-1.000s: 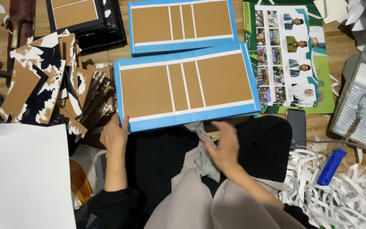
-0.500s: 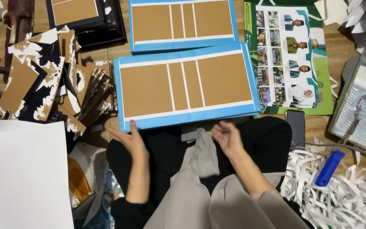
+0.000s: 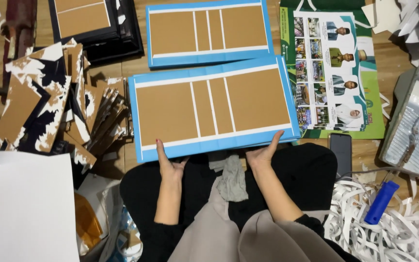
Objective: Assembling blue folders by applying white liners and using a glue roller to prepare components.
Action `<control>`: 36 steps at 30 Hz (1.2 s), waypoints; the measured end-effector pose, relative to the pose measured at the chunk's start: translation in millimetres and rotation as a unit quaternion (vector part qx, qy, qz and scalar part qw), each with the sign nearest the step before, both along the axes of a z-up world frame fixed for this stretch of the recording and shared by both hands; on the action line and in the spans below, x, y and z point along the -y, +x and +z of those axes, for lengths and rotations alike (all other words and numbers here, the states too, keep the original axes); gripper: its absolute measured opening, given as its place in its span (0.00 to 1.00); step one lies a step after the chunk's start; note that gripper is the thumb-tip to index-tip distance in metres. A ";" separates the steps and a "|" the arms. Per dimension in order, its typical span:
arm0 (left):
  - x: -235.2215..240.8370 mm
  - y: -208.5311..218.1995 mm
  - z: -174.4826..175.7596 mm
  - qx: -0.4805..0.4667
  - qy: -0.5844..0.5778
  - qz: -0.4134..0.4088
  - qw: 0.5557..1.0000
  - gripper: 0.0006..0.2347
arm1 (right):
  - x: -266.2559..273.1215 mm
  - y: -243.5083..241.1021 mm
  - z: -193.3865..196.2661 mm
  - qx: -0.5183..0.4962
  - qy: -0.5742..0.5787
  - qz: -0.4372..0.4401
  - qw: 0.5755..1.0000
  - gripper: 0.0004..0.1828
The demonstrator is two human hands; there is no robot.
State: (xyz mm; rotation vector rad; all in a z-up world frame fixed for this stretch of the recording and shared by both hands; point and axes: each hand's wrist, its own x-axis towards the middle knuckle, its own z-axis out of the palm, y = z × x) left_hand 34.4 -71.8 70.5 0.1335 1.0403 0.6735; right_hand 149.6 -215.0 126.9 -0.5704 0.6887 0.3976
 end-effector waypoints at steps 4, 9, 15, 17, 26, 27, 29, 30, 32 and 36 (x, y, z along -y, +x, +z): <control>-1.3 3.9 14.6 -0.022 -0.012 0.000 1.000 0.44 | -4.1 6.1 2.8 -0.014 -0.026 -0.015 0.999 0.66; -16.0 14.5 -0.1 -0.015 -0.005 -0.014 1.000 0.44 | -1.2 24.6 -37.5 -0.017 -0.012 -0.017 1.000 0.66; -29.1 23.9 -29.7 -0.023 0.023 -0.053 0.998 0.46 | 17.3 55.1 -124.4 -0.018 -0.019 0.008 1.000 0.67; -23.8 19.8 -17.6 -0.064 0.054 -0.072 0.994 0.47 | 28.1 57.8 -156.1 -0.002 -0.027 0.048 0.999 0.67; -52.7 -35.5 1.3 -0.378 0.560 -0.053 0.735 0.30 | 42.0 1.5 -46.1 0.119 -0.332 0.130 0.927 0.24; -71.0 -30.2 8.1 -0.380 0.558 -0.052 0.735 0.30 | 43.9 20.8 -50.7 0.119 -0.333 0.133 0.926 0.24; -103.1 -21.7 19.5 -0.351 0.618 -0.238 0.662 0.19 | 53.5 56.1 -60.0 0.449 -0.502 0.126 0.728 0.19; -111.5 -11.5 13.6 -0.351 0.617 -0.239 0.663 0.19 | 50.1 82.4 -67.8 0.448 -0.503 0.127 0.728 0.19; -131.2 14.6 3.8 -0.377 0.707 -0.269 0.535 0.17 | 42.1 138.6 -82.5 0.496 -0.611 0.218 0.578 0.23; -157.6 77.0 -10.1 -0.375 0.769 -0.311 0.414 0.18 | -2.0 209.6 -102.8 0.502 -0.694 0.248 0.452 0.30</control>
